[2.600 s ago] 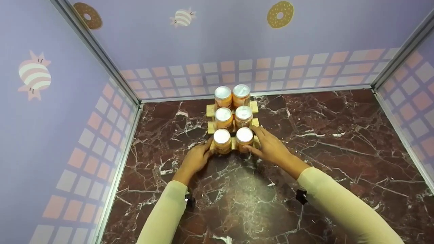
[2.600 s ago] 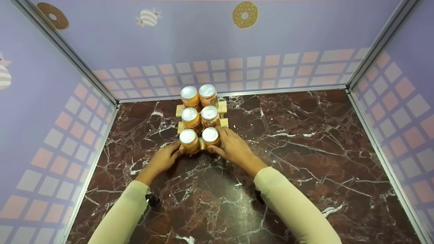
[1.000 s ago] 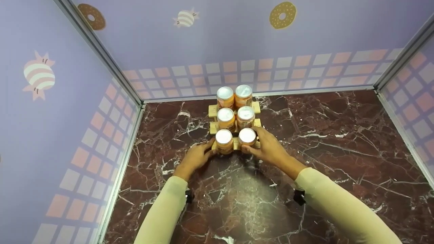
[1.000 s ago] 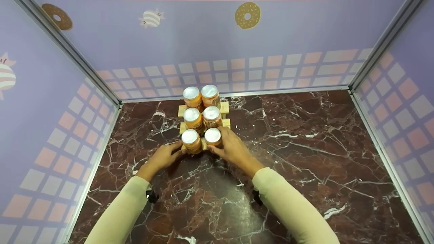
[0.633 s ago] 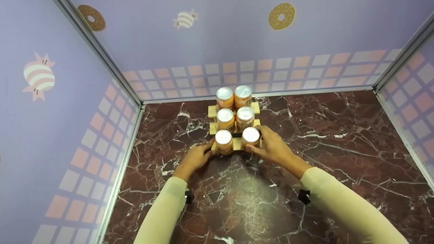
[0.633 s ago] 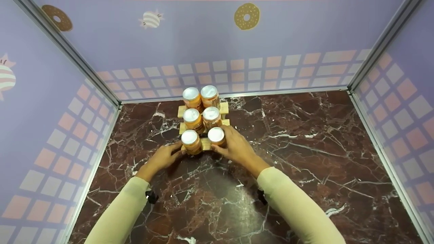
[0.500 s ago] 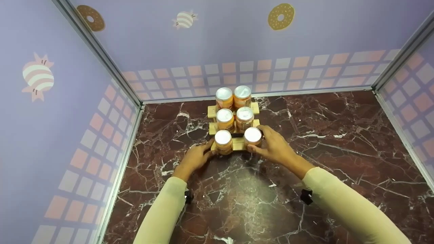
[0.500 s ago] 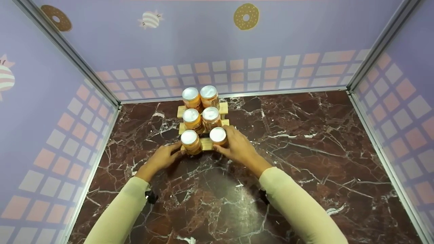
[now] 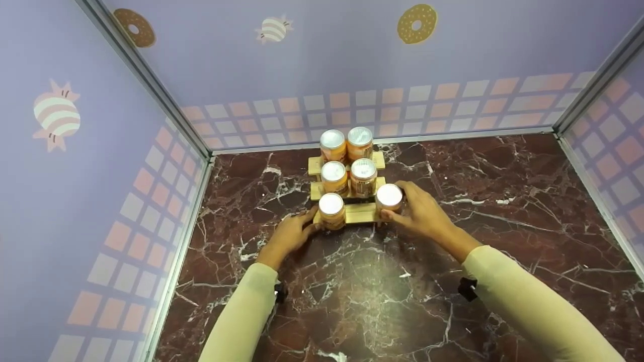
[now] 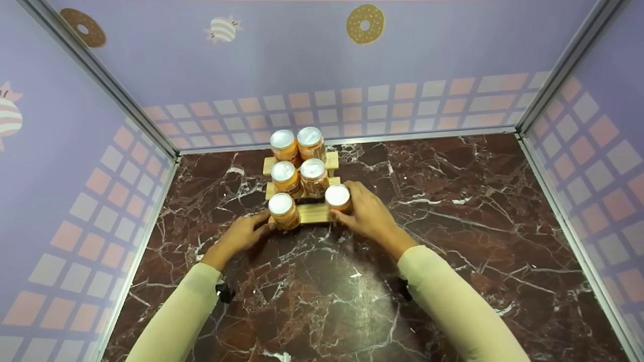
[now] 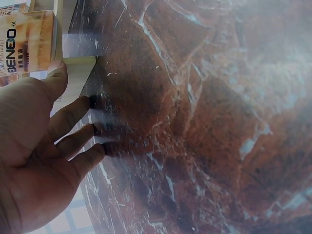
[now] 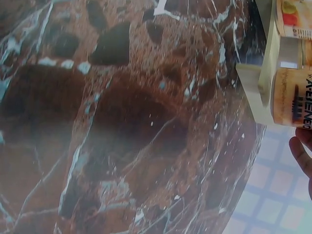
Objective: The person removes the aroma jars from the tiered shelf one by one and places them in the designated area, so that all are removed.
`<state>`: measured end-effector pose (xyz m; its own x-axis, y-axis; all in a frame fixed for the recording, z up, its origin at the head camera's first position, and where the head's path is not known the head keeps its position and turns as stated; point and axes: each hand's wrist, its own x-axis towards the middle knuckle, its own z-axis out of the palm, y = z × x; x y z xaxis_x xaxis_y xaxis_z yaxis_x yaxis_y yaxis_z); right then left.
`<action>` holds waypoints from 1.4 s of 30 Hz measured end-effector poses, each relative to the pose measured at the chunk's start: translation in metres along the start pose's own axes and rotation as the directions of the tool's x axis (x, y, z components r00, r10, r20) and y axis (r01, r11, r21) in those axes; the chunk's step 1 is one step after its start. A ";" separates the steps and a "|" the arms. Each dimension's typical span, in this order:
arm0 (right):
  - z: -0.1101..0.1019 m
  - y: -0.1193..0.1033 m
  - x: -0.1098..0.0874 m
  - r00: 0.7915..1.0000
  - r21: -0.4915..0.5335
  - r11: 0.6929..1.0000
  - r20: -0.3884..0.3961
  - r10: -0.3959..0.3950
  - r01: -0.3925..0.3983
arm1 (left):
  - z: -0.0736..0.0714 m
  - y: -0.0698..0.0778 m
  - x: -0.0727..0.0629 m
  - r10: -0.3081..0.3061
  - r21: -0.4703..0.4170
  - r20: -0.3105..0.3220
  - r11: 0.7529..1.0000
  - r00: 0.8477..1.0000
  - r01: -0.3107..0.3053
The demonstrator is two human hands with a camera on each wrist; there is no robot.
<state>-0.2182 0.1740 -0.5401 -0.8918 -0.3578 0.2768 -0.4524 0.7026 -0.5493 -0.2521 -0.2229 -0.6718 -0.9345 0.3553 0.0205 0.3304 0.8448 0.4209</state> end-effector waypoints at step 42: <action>-0.012 0.070 -0.006 0.986 0.017 0.986 -0.008 0.167 -0.166 | -0.002 0.002 -0.002 -0.015 0.006 0.001 1.000 1.000 0.015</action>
<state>-0.2444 0.2328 -0.5712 -0.9547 -0.2310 0.1874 -0.2975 0.7417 -0.6012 -0.2499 -0.2234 -0.6691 -0.9391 0.3435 0.0133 0.3176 0.8521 0.4159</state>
